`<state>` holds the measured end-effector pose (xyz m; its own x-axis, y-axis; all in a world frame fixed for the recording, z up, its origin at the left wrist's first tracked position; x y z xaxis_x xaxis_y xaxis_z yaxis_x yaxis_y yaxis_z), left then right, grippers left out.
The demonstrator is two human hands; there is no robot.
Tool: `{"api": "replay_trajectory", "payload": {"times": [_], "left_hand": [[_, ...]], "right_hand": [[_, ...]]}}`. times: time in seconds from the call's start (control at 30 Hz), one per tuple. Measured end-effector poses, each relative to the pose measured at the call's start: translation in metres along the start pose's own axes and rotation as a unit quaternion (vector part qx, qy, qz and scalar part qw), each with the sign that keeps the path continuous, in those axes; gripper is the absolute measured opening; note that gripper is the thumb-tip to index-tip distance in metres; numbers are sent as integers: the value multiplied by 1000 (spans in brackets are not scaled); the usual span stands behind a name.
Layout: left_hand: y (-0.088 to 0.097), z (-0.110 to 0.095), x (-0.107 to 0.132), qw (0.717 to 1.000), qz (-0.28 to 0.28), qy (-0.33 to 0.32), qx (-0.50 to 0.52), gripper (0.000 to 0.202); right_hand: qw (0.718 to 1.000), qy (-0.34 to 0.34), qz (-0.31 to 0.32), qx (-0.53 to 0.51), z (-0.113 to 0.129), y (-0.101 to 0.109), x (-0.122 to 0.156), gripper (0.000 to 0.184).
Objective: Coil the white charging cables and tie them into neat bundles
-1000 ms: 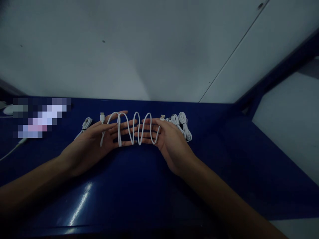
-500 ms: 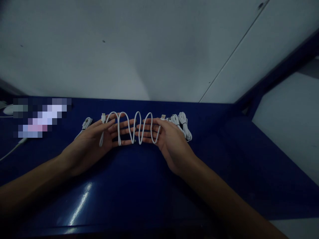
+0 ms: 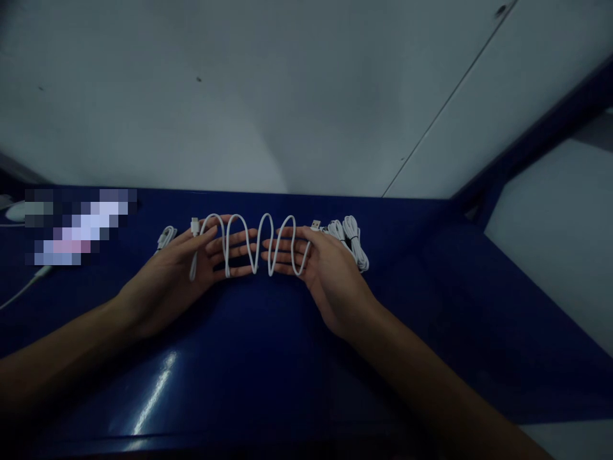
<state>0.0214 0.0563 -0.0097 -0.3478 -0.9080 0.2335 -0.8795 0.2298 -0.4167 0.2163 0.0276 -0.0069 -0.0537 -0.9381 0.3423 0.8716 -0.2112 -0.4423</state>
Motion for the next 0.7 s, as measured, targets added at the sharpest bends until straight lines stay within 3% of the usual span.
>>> {"api": "replay_trajectory", "payload": {"times": [0.43, 0.7], "left_hand": [[3, -1, -1, 1000, -6, -25, -1, 24], [-5, -3, 2, 999, -3, 8, 44, 35]], "right_hand": [[1000, -3, 4, 13, 1, 1, 1, 26], [1000, 3, 22, 5, 1, 0, 2, 29]]}}
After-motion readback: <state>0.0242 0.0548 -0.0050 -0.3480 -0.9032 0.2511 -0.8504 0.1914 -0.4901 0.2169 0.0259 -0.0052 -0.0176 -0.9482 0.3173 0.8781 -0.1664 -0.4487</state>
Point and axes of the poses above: each hand's wrist, its own x-axis away from the middle knuckle, its own y-axis out of the back of the hand, z = x × y, the point moved 5 cm from there along -x, towards the middle knuckle, and after that the axes turned 4 degrees about -x, right-handed, at the moved point
